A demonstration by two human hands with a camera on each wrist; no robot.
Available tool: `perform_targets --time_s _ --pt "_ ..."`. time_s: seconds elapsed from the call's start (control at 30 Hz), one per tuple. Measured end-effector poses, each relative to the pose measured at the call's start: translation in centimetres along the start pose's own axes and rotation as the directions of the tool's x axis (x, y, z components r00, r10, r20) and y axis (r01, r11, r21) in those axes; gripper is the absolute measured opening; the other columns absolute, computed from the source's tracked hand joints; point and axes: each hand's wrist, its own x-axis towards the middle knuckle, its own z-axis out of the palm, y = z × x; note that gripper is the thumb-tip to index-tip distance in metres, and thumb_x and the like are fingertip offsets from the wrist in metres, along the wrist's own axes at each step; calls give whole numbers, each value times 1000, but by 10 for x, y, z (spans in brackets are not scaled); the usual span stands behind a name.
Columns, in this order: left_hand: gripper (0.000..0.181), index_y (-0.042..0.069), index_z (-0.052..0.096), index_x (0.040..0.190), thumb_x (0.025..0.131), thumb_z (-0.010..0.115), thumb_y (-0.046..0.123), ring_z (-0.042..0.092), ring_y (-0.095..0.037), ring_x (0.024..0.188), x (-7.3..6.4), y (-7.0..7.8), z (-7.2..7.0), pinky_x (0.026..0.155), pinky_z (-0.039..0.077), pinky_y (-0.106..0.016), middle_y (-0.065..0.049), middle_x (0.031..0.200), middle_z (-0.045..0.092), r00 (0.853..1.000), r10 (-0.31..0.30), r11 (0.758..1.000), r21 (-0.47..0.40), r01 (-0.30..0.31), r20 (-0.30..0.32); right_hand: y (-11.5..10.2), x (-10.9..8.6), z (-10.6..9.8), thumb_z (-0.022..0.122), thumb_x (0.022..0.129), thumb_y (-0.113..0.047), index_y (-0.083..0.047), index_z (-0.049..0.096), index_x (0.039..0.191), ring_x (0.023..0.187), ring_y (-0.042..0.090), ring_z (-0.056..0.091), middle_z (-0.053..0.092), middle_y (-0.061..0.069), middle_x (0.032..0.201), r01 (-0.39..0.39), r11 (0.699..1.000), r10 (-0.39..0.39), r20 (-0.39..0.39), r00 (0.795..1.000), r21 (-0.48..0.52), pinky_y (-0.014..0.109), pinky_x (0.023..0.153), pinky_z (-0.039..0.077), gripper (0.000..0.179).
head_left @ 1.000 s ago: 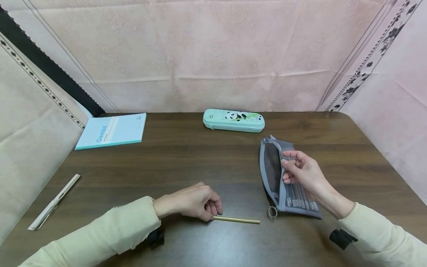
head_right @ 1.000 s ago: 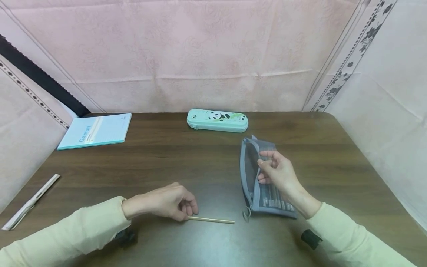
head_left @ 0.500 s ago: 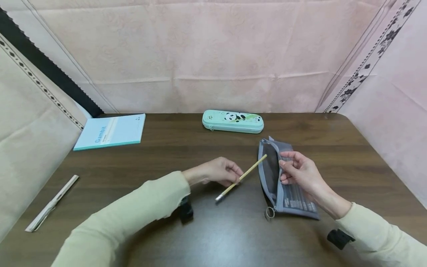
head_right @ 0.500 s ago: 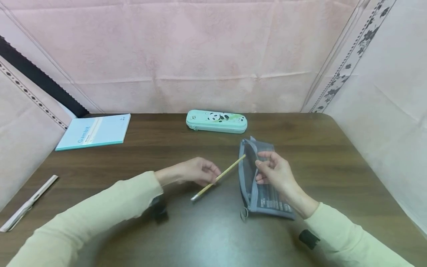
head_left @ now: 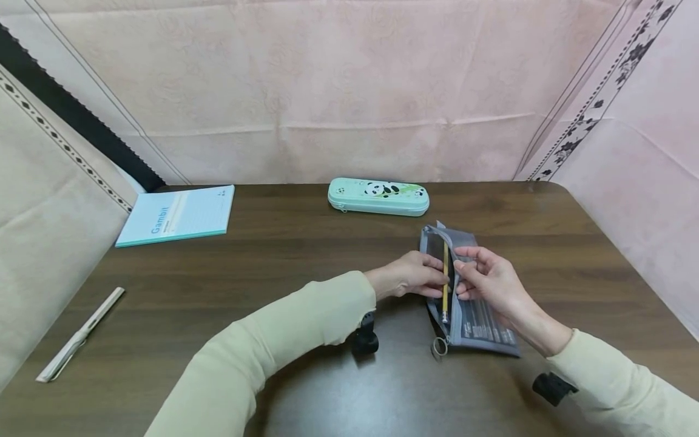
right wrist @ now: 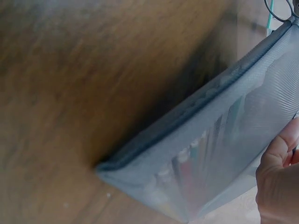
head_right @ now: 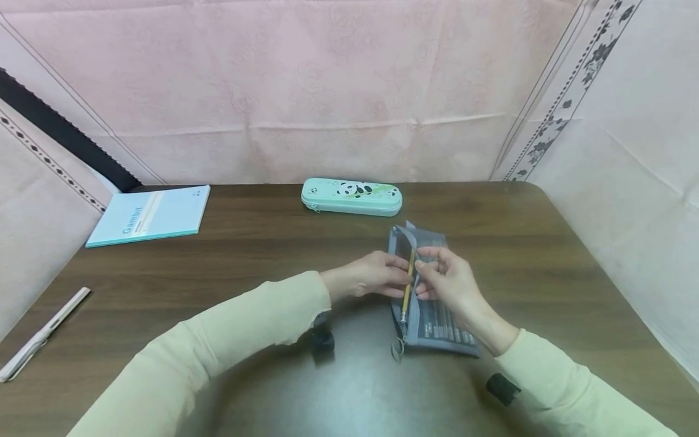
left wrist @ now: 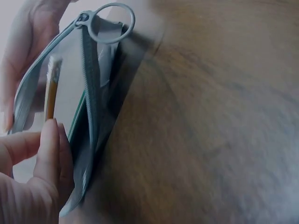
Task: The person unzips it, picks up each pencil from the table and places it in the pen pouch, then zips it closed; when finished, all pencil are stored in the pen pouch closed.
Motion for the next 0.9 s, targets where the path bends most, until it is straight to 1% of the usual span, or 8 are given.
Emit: perform_targets --time_s 0.2,0.33,0.5,0.6,0.7,0.77,0.83,0.9 --pt "41 -3 48 128 88 58 -6 66 -27 96 2 -3 7 80 57 -32 -13 98 65 998 5 1000 -3 -5 -63 -1 0 0 51 98 -18 5 36 135 59 5 59 59 -4 77 -10 1000 10 5 1000 9 23 58 56 46" --pt "45 -3 45 131 88 57 -7 66 -27 98 -1 -6 5 79 57 -31 -15 104 65 997 24 1000 4 -23 -68 0 0 0 51 98 -16 6 37 134 58 5 59 58 -4 75 -2 1000 2 4 1000 13 22 57 56 44" --pt "42 -1 49 128 87 58 -6 66 -24 93 -9 -4 -14 75 58 -29 -15 106 64 991 93 994 67 -86 -101 0 0 -2 52 97 -14 7 39 132 57 5 58 56 -3 73 15 1000 -15 8 1000 20 22 55 55 43" --pt "37 1 54 123 87 59 -4 65 -24 93 -14 0 -33 76 58 -29 -14 106 63 972 159 982 129 -138 -172 1 -1 -5 52 97 -13 8 40 132 57 5 57 55 -3 75 10 1000 -10 27 1000 9 22 55 55 43" --pt "30 4 57 120 91 58 3 63 -24 97 -18 5 -51 78 57 -30 -12 106 62 951 202 968 196 -158 -234 2 -2 -8 52 97 -13 9 42 132 58 5 56 54 -3 77 3 1000 0 94 996 -26 22 55 55 42" --pt "29 5 57 121 93 58 9 62 -24 100 -20 8 -61 81 56 -30 -11 108 61 945 212 960 232 -154 -251 3 -2 -9 52 97 -13 9 43 131 58 5 54 53 -2 77 5 998 4 162 987 -56 22 55 54 41" --pt "31 6 56 124 94 58 13 61 -24 103 -22 10 -68 83 56 -31 -11 111 60 948 208 954 266 -141 -240 4 -2 -10 52 97 -13 9 46 130 58 6 53 52 0 77 28 995 -4 240 971 -96 23 54 54 40" --pt "35 6 53 127 94 58 17 60 -24 105 -24 11 -72 85 55 -32 -11 114 60 960 184 951 286 -119 -211 4 -2 -10 53 97 -13 8 48 128 58 6 52 51 1 75 60 989 -15 313 950 -134 24 54 54 38"
